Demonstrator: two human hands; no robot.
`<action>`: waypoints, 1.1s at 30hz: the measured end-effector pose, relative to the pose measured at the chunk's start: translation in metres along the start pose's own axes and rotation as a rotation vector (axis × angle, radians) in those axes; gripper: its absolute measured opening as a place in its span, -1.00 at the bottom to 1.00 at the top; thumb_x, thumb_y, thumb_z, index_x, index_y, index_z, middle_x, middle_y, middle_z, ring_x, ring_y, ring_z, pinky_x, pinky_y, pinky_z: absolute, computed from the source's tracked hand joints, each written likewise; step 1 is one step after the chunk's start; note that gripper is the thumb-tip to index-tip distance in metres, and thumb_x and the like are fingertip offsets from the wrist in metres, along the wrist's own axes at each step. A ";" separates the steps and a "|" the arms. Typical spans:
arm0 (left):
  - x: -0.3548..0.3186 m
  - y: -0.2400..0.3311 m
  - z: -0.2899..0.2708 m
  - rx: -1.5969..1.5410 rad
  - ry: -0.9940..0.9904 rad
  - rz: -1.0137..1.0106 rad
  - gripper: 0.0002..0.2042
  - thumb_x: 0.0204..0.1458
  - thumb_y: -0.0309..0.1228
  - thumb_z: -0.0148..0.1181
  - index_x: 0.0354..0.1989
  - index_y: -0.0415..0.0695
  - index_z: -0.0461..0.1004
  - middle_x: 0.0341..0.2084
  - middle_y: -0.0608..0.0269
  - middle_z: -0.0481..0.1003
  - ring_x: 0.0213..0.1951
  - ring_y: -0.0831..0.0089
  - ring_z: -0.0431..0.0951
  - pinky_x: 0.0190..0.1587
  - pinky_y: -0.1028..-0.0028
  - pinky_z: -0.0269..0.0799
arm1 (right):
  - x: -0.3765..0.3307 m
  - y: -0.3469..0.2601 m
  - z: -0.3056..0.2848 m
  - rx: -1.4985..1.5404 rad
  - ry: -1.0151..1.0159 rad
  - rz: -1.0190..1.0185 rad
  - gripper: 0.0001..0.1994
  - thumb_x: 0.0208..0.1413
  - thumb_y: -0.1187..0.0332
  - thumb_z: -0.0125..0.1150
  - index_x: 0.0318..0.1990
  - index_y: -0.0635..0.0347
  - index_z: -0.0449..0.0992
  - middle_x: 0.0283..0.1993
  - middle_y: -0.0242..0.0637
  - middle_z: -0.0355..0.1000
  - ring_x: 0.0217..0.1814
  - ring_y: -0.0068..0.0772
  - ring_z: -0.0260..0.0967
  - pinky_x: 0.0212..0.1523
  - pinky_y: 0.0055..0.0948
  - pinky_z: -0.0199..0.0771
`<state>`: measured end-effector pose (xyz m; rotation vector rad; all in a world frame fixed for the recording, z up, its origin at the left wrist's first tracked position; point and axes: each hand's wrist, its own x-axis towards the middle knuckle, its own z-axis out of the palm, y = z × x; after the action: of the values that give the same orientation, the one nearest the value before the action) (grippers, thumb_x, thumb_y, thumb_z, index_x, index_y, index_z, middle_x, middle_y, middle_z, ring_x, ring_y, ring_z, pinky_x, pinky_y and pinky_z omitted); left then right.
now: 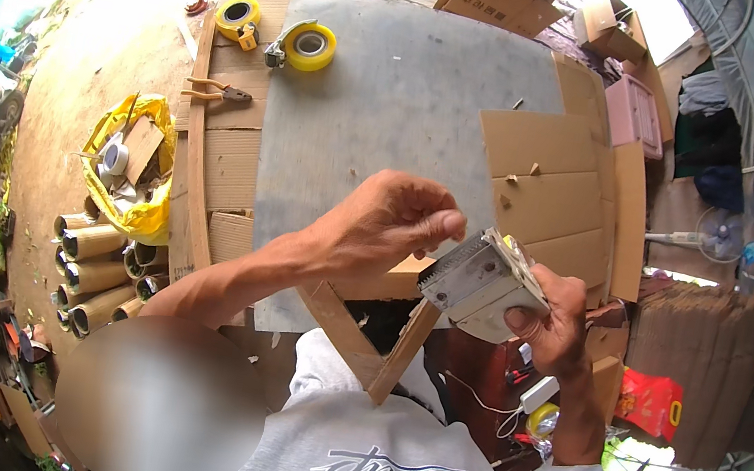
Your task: The person assembles a small cardboard box on a workbench. They fold the flaps, apply adhesive tape to seal the seams, and use a utility knife to trim excess tape. The person repeats this process for multiple boxes.
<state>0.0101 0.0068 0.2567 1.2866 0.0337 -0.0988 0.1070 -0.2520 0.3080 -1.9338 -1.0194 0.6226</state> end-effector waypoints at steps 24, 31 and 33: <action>-0.002 0.003 -0.051 0.599 0.157 -0.192 -0.83 0.19 -0.47 0.31 -0.43 -0.30 0.60 -0.60 0.38 0.50 -0.51 0.67 0.40 -0.42 0.54 0.37 | -0.081 -0.011 -0.004 0.531 -0.190 0.736 -0.47 0.36 -0.02 0.15 0.00 0.41 0.59 -0.20 -0.31 0.59 -0.20 -0.60 0.46 -0.18 -0.56 0.43; 0.001 -0.020 -0.064 0.575 0.066 -0.302 -0.81 0.18 -0.39 0.32 -0.40 -0.26 0.64 -0.58 0.36 0.55 -0.51 0.66 0.44 -0.42 0.53 0.40 | -0.094 0.011 0.016 0.655 -0.172 0.787 -0.51 0.37 0.03 0.15 0.03 0.41 0.59 -0.17 -0.32 0.59 -0.19 -0.60 0.46 -0.16 -0.56 0.43; 0.003 -0.024 -0.065 0.563 0.055 -0.316 -0.81 0.17 -0.39 0.32 -0.40 -0.26 0.64 -0.58 0.36 0.55 -0.52 0.66 0.44 -0.42 0.52 0.40 | -0.096 0.015 0.021 0.690 -0.147 0.784 -0.50 0.37 0.02 0.15 0.02 0.41 0.59 -0.17 -0.32 0.59 -0.18 -0.60 0.46 -0.15 -0.56 0.42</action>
<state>0.0126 0.0628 0.2153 1.8389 0.2730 -0.3636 0.0452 -0.3278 0.2883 -1.6067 -0.0255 1.3576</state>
